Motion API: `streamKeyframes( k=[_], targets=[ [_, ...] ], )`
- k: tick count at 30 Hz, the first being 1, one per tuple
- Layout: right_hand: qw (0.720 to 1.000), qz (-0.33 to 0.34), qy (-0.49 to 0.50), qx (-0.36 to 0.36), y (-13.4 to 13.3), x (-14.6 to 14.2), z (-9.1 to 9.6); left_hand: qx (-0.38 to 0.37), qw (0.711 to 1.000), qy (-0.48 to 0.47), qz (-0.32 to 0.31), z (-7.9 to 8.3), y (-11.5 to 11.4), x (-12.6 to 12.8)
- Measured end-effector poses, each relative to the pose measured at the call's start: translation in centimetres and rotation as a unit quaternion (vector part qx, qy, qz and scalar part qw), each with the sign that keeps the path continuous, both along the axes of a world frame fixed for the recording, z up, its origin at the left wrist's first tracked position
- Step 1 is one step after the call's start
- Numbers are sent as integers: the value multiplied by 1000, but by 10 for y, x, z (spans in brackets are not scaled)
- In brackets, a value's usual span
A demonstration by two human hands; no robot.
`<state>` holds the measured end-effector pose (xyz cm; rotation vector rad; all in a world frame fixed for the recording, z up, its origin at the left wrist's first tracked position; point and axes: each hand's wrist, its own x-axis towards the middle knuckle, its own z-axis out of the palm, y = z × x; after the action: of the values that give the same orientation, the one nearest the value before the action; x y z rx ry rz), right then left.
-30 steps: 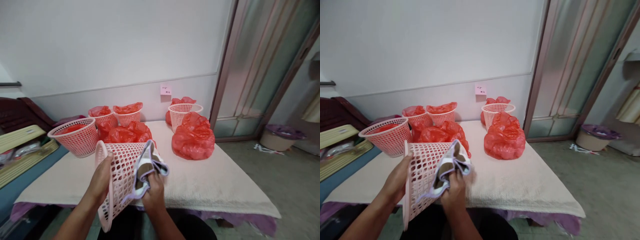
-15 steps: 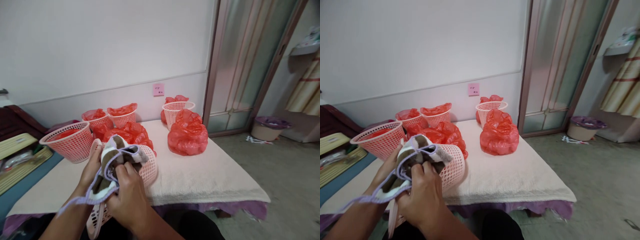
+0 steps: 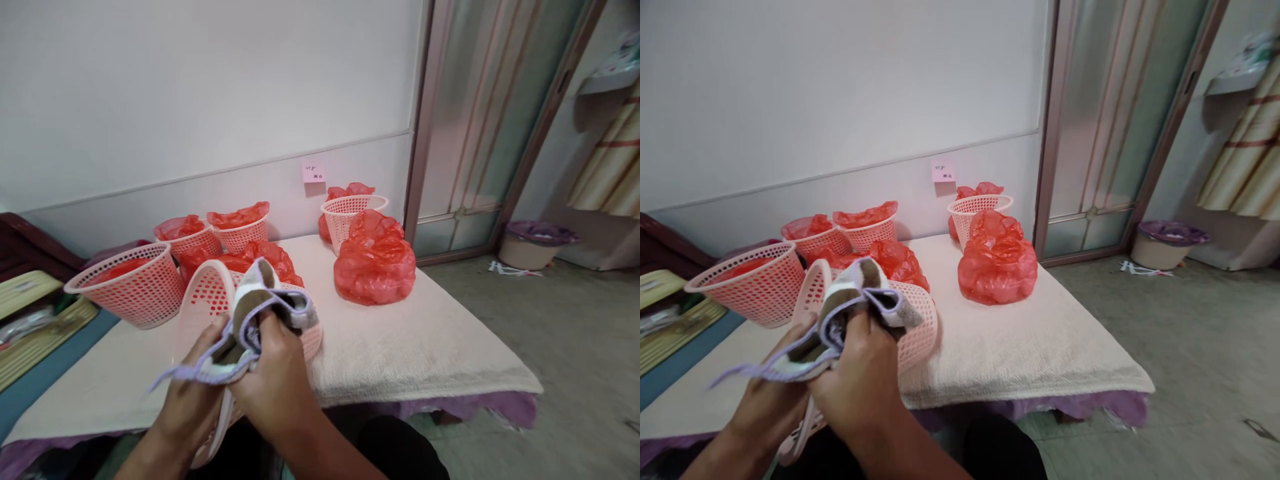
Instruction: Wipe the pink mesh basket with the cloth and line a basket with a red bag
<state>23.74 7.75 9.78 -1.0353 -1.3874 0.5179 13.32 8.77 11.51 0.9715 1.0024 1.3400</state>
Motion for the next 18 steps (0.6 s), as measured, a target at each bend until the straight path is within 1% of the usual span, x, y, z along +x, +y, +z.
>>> streamKeyframes(
  k=[2,4,5,6,7,8,9,10,11,13,15,18],
  targets=[
    [999,-15,39,7,7,13,1,35,997,53,-40,-20,-12,-3],
    [997,-34,65,1,13,28,1,48,987,128,-82,-43,-22,-11],
    [996,-43,78,-3,16,34,1,81,960,236,-127,-54,-27,-17],
    [995,-48,90,-5,18,39,1,118,919,344,-152,-65,-30,-23],
    [994,-48,102,-1,21,43,0,148,875,423,-181,-74,-32,-30],
    [993,-42,109,10,23,44,-1,180,836,479,-199,-81,-32,-36],
    [993,-33,111,24,26,45,-3,207,810,511,-202,-86,-32,-42],
    [993,-24,107,39,29,44,-7,232,796,524,-197,-89,-31,-47],
    [994,-20,98,51,33,44,-11,250,793,525,-184,-89,-30,-50],
    [996,-39,64,58,43,45,-23,258,808,508,-150,-83,-28,-55],
    [995,-96,12,34,58,53,-41,222,840,482,-116,-73,-28,-57],
    [979,-186,-64,-45,82,75,-75,121,901,412,-55,-59,-30,-57]
  ],
)
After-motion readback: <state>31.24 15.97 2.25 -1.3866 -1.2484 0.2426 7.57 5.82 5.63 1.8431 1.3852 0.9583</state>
